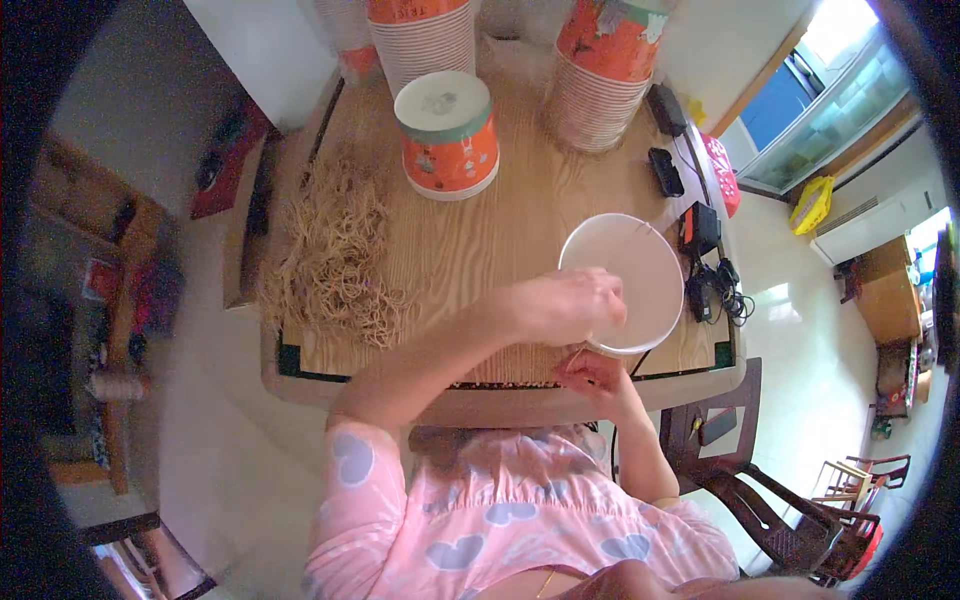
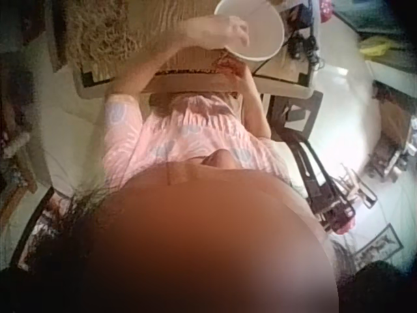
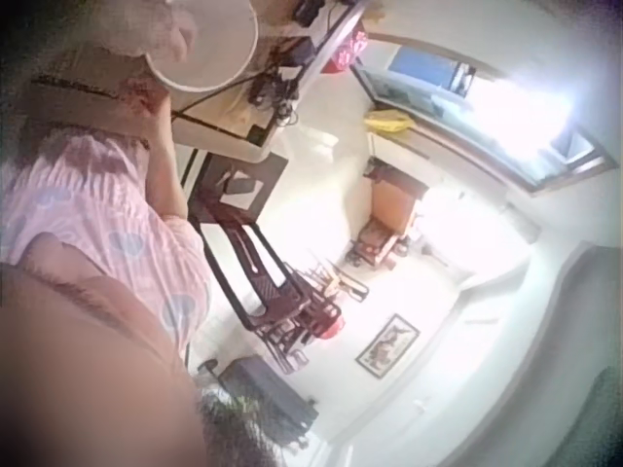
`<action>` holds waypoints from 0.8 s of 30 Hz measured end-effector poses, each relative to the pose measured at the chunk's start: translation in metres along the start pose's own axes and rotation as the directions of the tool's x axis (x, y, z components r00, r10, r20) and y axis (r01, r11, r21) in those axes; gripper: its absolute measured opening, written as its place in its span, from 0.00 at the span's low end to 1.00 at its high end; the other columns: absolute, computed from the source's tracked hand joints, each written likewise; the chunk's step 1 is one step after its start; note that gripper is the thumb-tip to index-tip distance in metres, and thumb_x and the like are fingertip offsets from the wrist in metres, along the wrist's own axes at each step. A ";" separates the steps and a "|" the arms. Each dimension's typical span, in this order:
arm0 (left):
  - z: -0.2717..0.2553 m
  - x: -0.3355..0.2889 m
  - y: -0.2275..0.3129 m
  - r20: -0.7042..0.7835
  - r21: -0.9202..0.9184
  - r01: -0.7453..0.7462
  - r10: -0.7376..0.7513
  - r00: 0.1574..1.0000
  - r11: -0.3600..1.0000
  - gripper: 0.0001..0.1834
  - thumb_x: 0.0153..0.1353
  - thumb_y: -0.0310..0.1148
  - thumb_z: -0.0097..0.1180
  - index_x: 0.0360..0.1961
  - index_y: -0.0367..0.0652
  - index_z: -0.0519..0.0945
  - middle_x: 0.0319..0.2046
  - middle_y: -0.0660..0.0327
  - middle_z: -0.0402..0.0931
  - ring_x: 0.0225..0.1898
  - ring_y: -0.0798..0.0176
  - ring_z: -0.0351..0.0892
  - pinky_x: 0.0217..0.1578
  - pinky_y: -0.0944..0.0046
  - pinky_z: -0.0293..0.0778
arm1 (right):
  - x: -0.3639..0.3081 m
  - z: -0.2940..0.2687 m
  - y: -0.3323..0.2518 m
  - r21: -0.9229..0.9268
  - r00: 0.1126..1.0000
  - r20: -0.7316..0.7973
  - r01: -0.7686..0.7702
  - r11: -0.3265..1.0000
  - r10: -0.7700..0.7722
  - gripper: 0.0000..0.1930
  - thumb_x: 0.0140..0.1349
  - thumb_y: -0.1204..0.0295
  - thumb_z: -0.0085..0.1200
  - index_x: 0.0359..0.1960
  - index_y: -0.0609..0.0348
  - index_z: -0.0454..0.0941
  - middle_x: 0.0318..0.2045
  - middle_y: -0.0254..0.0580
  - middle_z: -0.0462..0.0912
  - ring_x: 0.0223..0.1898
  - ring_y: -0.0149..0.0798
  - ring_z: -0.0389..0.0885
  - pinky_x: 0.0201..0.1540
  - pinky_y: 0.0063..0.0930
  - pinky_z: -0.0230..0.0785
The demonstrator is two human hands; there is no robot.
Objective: Attaching string handles to decorative paper buckets for a craft project.
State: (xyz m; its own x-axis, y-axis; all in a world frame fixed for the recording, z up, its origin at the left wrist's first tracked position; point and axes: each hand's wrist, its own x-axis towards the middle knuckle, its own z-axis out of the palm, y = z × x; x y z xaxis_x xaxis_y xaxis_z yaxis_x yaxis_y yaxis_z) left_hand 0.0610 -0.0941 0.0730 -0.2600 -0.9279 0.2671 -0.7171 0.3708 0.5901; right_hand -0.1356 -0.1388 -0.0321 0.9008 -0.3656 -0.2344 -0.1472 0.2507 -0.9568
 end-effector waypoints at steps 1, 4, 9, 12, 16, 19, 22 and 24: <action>0.000 0.013 -0.002 0.000 0.013 -0.005 0.005 1.000 1.000 0.12 0.45 0.23 0.52 0.34 0.41 0.79 0.36 0.52 0.75 0.43 0.53 0.72 0.42 0.58 0.71 | 0.002 -0.002 -0.002 0.012 0.999 0.039 0.037 0.999 -0.038 0.04 0.54 0.81 0.53 0.32 0.66 0.75 0.35 0.40 0.78 0.39 0.32 0.77 0.44 0.24 0.69; -0.004 0.039 0.001 0.627 0.139 0.134 -0.192 0.755 0.981 0.10 0.45 0.25 0.52 0.31 0.43 0.80 0.36 0.54 0.75 0.43 0.53 0.73 0.41 0.58 0.70 | 0.003 -0.002 -0.007 -0.045 0.996 0.066 0.064 0.997 -0.061 0.04 0.54 0.81 0.53 0.31 0.66 0.74 0.35 0.39 0.77 0.39 0.31 0.77 0.44 0.25 0.69; -0.031 0.038 0.019 0.597 0.058 0.280 -0.258 0.760 0.958 0.05 0.45 0.26 0.53 0.25 0.42 0.80 0.25 0.55 0.78 0.34 0.55 0.77 0.35 0.57 0.72 | 0.003 0.002 -0.012 -0.083 0.991 0.110 0.084 0.993 -0.075 0.03 0.55 0.82 0.52 0.31 0.66 0.74 0.34 0.38 0.78 0.38 0.30 0.77 0.43 0.24 0.69; -0.030 0.007 0.040 0.342 0.052 0.130 -0.140 0.929 0.990 0.06 0.47 0.30 0.53 0.26 0.40 0.76 0.30 0.58 0.73 0.37 0.57 0.74 0.37 0.60 0.71 | 0.001 0.004 -0.021 -0.092 0.999 0.039 0.029 0.995 -0.026 0.06 0.55 0.78 0.52 0.34 0.66 0.75 0.31 0.35 0.79 0.37 0.28 0.76 0.42 0.24 0.69; 0.004 -0.040 0.075 -0.117 0.348 0.183 -0.151 0.982 0.919 0.04 0.48 0.29 0.51 0.26 0.40 0.72 0.26 0.57 0.70 0.32 0.57 0.74 0.32 0.61 0.71 | 0.003 0.014 -0.022 0.104 0.997 -0.017 0.075 0.992 -0.073 0.06 0.58 0.78 0.49 0.35 0.67 0.76 0.32 0.36 0.80 0.37 0.28 0.76 0.42 0.23 0.69; 0.045 -0.064 0.069 -0.303 0.225 0.296 -0.222 0.927 0.928 0.03 0.49 0.26 0.52 0.26 0.40 0.73 0.24 0.57 0.70 0.28 0.56 0.74 0.29 0.59 0.71 | 0.010 0.017 -0.004 0.171 0.995 -0.017 0.098 0.980 -0.096 0.07 0.59 0.77 0.49 0.37 0.67 0.75 0.33 0.36 0.80 0.37 0.27 0.76 0.42 0.22 0.69; 0.073 -0.075 0.057 -0.455 -0.187 0.499 -0.525 0.720 0.846 0.06 0.56 0.28 0.52 0.33 0.38 0.76 0.28 0.56 0.76 0.31 0.56 0.78 0.32 0.60 0.73 | 0.012 0.024 -0.005 0.250 0.991 -0.132 0.048 0.967 -0.015 0.07 0.59 0.77 0.50 0.37 0.67 0.74 0.33 0.37 0.79 0.36 0.28 0.76 0.42 0.21 0.69; 0.080 -0.077 0.055 -0.467 -0.352 0.470 -0.587 0.662 0.810 0.07 0.57 0.29 0.52 0.35 0.38 0.77 0.30 0.56 0.77 0.33 0.58 0.78 0.34 0.62 0.73 | 0.015 0.024 -0.006 0.208 0.983 -0.173 0.096 0.973 -0.060 0.06 0.59 0.77 0.50 0.36 0.66 0.74 0.32 0.36 0.79 0.36 0.28 0.76 0.41 0.21 0.69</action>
State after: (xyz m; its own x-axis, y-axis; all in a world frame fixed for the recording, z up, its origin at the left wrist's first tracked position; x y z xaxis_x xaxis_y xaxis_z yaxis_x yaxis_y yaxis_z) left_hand -0.0096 -0.0051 0.0241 0.5505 -0.8138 0.1861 -0.4755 -0.1225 0.8711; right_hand -0.1113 -0.1242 -0.0259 0.8238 -0.5295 -0.2025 0.0284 0.3953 -0.9181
